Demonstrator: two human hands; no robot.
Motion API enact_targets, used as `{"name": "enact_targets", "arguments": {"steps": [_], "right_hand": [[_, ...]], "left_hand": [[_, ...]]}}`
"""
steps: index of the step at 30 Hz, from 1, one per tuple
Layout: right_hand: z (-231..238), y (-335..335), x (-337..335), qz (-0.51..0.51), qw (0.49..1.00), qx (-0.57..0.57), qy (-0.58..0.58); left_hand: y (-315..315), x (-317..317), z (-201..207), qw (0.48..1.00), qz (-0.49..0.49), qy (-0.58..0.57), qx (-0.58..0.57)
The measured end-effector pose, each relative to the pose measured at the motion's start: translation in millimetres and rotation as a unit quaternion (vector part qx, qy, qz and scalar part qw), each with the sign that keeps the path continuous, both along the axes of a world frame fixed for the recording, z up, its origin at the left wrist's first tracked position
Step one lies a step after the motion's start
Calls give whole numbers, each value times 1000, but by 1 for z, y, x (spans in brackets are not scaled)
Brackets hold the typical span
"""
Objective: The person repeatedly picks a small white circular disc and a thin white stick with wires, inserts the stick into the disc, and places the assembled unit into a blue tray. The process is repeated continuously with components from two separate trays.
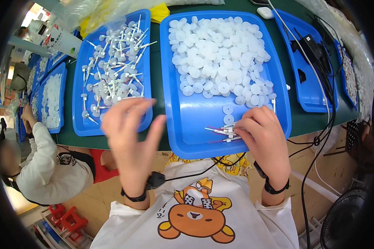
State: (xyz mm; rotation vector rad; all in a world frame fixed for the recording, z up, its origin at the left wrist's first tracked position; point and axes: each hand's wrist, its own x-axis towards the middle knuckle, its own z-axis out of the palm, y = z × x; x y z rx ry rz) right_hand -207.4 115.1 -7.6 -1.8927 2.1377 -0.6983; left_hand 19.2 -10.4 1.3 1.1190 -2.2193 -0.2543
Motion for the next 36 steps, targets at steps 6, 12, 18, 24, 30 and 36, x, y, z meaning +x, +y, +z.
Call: {"name": "enact_targets", "arguments": {"steps": [6, 12, 18, 24, 30, 36], "right_hand": [[3, 9, 4, -34, 996, -67, -45], [6, 25, 7, -92, 987, -116, -58], [-4, 24, 13, -95, 983, -134, -80], [-8, 21, 17, -76, 981, -157, -83], [-3, 21, 22, -101, 971, -173, -128], [5, 28, 22, -46, 970, -205, -123]], "left_hand": [[1, -57, -26, 991, -134, -27, 6], [-3, -77, -32, 990, -128, -37, 46], [-3, -75, -37, 991, -127, -46, 1], [-4, -75, -40, 987, -151, -56, -24], [-4, -73, -35, 985, -167, -50, -10], [13, -53, 2, 887, -261, 190, 330]]}}
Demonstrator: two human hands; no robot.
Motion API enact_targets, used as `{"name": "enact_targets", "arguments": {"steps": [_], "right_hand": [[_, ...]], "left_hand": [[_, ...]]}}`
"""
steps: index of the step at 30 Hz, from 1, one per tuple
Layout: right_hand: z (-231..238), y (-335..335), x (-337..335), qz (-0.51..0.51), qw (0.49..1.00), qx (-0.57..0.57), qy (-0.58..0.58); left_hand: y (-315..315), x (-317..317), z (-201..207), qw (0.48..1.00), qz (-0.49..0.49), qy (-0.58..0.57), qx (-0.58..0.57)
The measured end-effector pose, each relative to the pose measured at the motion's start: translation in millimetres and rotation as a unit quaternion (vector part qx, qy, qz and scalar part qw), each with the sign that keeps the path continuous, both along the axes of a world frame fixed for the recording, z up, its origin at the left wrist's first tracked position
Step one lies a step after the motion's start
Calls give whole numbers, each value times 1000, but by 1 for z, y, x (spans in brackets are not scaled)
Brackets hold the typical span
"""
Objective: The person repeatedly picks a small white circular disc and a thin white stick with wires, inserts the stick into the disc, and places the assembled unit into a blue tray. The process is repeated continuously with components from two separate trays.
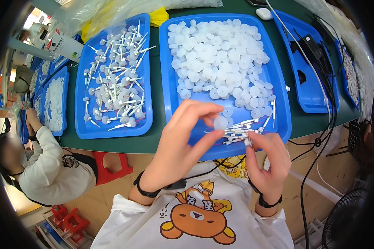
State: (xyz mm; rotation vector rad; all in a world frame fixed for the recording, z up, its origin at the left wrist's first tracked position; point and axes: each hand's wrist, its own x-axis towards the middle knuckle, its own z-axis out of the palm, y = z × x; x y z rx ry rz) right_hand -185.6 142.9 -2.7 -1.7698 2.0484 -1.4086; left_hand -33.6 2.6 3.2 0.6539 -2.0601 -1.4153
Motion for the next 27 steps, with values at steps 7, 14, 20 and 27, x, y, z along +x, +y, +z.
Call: {"name": "enact_targets", "arguments": {"steps": [7, 14, 20, 27], "right_hand": [[19, -4, 5, 100, 993, -55, 27], [12, -11, 7, 110, 988, -59, 91], [14, -8, 5, 111, 987, -39, 108], [28, -5, 4, 100, 981, 24, 162]], "left_hand": [[9, 19, 2, 926, -95, 147, 334], [9, 20, 0, 920, -87, 146, 352], [7, 22, -2, 916, -91, 149, 362], [3, 22, -6, 981, -63, 68, 171]]}}
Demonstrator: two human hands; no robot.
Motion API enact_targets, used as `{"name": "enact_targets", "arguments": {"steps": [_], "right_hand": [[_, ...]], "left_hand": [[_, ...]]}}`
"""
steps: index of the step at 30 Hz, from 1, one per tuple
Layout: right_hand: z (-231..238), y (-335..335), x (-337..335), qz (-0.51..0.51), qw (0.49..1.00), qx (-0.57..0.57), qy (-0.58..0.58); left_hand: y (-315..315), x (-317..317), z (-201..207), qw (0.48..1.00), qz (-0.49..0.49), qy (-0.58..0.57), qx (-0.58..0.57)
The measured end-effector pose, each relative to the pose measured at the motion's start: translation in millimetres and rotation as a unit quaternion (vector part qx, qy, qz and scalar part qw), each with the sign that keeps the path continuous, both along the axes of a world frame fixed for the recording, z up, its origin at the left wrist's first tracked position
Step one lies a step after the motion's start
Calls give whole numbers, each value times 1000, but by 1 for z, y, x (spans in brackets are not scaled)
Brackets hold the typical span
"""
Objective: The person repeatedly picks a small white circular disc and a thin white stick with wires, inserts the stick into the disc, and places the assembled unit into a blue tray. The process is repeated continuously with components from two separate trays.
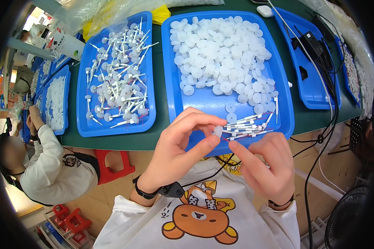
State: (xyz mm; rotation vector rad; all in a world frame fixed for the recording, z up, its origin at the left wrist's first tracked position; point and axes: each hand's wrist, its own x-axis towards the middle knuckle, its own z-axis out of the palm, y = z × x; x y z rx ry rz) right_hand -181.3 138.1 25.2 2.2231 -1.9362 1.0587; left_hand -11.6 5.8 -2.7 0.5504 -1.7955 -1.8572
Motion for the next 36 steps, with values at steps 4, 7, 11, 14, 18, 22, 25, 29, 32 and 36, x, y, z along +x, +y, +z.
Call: {"name": "enact_targets", "arguments": {"steps": [4, 7, 11, 14, 18, 22, 25, 29, 32, 36], "right_hand": [[1, 1, -1, -8, 999, 8, 34], [0, 3, -3, 6, 999, 5, 52], [-3, 0, 2, 0, 1000, -6, 24], [-13, -2, 2, -13, 999, -36, -36], [-21, -1, 3, -51, 989, -82, -110], [-12, 2, -1, -19, 996, -32, -77], [-9, 4, 2, -18, 995, -2, -101], [-12, 5, 11, -31, 975, 28, -217], [-14, 7, 19, -54, 943, 80, -319], [-10, 11, 25, -65, 850, 171, -494]], "left_hand": [[1, 2, -2, 997, -8, 26, 78], [3, 2, -2, 994, -20, 22, 107], [5, -1, -3, 995, -32, 15, 93], [7, -3, -6, 996, -50, 40, 69], [9, -3, -7, 994, -53, 84, 39], [14, -1, -2, 998, -22, 50, 36], [15, 0, -4, 999, -8, 34, -40], [14, 3, -7, 994, 7, 59, -88], [13, 5, -9, 996, 4, 56, -76], [10, 8, -13, 997, -33, 64, 25]]}}
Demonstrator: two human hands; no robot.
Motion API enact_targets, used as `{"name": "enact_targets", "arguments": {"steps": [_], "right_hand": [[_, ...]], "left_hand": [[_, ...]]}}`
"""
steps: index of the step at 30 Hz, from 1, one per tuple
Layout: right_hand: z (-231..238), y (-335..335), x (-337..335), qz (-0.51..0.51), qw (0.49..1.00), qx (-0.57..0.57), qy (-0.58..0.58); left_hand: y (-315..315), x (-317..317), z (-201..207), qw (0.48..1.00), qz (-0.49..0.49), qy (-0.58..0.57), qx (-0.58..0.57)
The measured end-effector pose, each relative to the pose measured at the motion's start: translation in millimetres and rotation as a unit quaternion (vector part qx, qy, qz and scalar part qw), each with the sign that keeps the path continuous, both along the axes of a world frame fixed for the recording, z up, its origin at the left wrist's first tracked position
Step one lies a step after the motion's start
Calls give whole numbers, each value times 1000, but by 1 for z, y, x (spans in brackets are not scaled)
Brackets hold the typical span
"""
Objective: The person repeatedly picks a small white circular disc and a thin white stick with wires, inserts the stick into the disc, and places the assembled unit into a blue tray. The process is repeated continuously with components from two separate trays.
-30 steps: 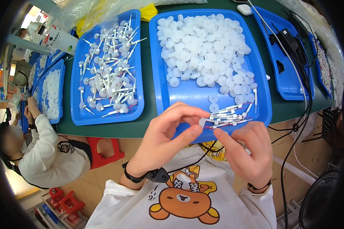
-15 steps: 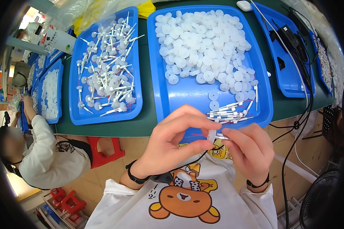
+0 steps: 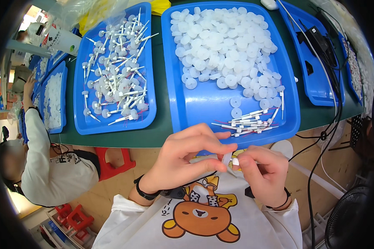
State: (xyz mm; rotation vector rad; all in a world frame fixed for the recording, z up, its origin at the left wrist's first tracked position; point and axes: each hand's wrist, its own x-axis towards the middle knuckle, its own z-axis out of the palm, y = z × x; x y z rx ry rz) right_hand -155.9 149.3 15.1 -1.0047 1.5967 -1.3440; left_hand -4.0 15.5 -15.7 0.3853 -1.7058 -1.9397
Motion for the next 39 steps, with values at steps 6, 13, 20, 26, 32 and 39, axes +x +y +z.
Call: {"name": "enact_targets", "arguments": {"steps": [6, 13, 20, 26, 32, 39], "right_hand": [[12, 0, 9, -9, 995, 78, -66], [-1, -18, 6, 76, 987, 103, -95], [-6, -28, -10, -103, 968, 23, 228], [-9, -32, -30, 17, 911, 17, 412], [-11, -47, -19, 77, 882, 82, 458], [-7, -53, -25, 150, 853, 67, 496]], "left_hand": [[2, 5, 3, 998, 21, -14, -58], [-14, 29, 15, 984, 34, -107, -135], [-37, 86, 23, 888, 402, -158, -158], [-57, 85, 22, 521, 530, -409, -529], [-30, 38, 14, 792, 354, -271, -417], [-26, -24, -6, 788, 268, -285, -476]]}}
